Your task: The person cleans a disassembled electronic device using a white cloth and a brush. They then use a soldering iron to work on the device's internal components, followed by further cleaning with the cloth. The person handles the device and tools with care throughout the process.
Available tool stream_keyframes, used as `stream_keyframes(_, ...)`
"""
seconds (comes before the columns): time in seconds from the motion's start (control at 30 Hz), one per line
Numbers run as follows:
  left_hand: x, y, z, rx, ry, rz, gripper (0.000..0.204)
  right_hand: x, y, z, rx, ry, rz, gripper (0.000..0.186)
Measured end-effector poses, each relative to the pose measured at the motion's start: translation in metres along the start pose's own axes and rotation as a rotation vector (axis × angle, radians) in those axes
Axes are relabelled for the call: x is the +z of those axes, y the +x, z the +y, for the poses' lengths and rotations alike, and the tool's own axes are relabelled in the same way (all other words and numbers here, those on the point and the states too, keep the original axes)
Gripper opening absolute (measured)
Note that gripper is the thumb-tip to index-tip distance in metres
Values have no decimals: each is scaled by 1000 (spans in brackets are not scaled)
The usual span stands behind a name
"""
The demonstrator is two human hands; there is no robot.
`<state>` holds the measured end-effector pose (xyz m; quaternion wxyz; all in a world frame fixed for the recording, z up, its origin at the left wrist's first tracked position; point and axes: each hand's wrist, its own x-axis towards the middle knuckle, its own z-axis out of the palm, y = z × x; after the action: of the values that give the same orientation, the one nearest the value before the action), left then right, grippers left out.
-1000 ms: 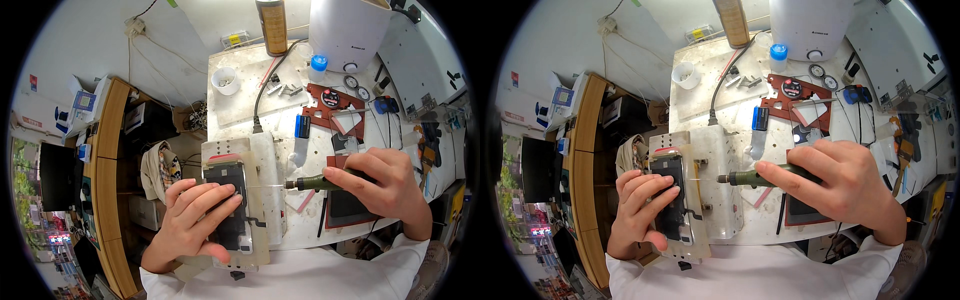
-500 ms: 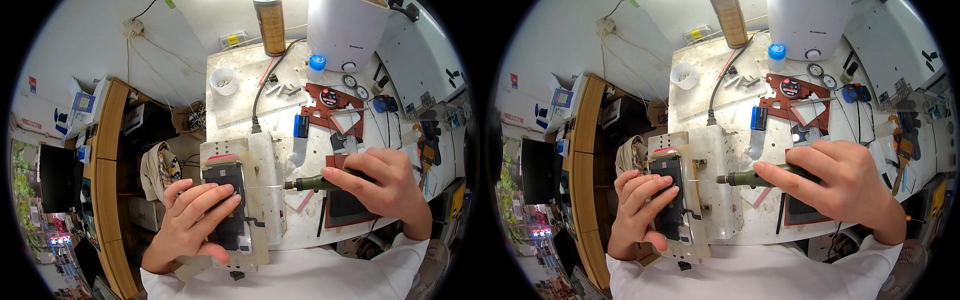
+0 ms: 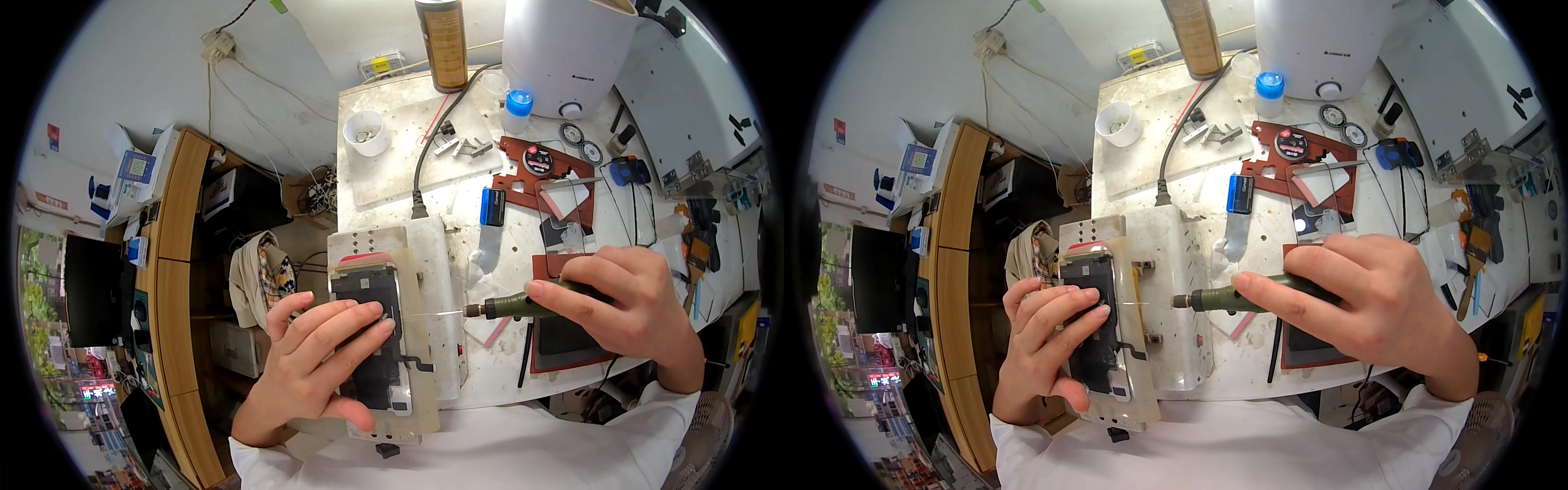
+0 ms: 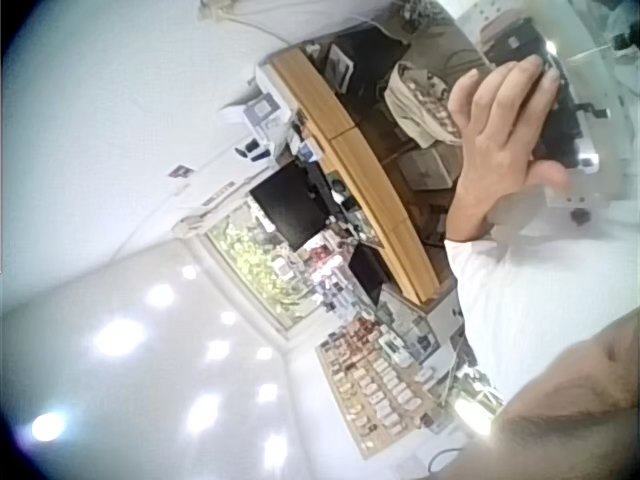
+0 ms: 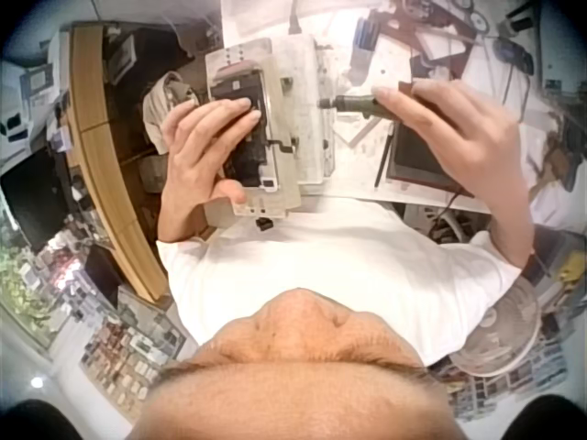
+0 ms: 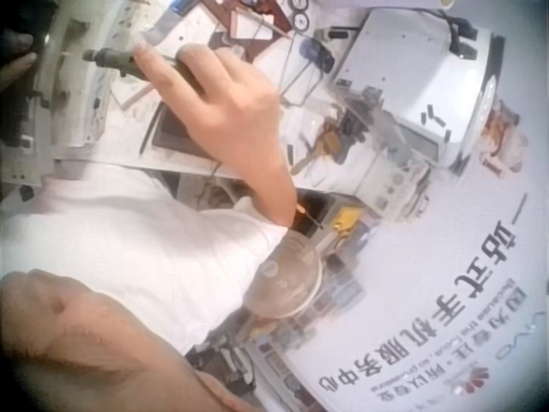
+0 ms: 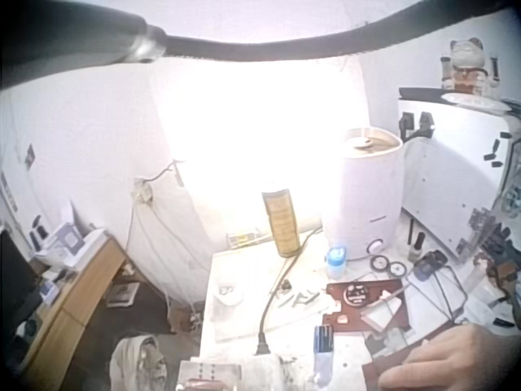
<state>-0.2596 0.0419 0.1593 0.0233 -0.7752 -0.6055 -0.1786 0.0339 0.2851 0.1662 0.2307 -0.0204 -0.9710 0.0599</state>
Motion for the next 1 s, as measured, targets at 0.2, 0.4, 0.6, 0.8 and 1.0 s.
stream_keyframes(0.2, 0, 0, 1, -5, -2, 1, 97, 1, 0, 0, 3, -2, -4, 53)
stream_keyframes(0.4, 0, 0, 1, -7, -1, 2, 97, 1, 1, 1, 13, -25, -15, 52)
stream_keyframes(0.6, 0, 0, 1, -9, 2, 1, 97, 2, 0, 1, -2, -11, 8, 52)
stream_keyframes(0.8, 0, -1, 2, -3, 3, 5, 96, 0, -2, 2, -28, 23, -7, 53)
stream_keyframes(1.0, 0, -1, 1, 2, 5, 11, 95, -1, -2, 0, -46, 55, -29, 52)
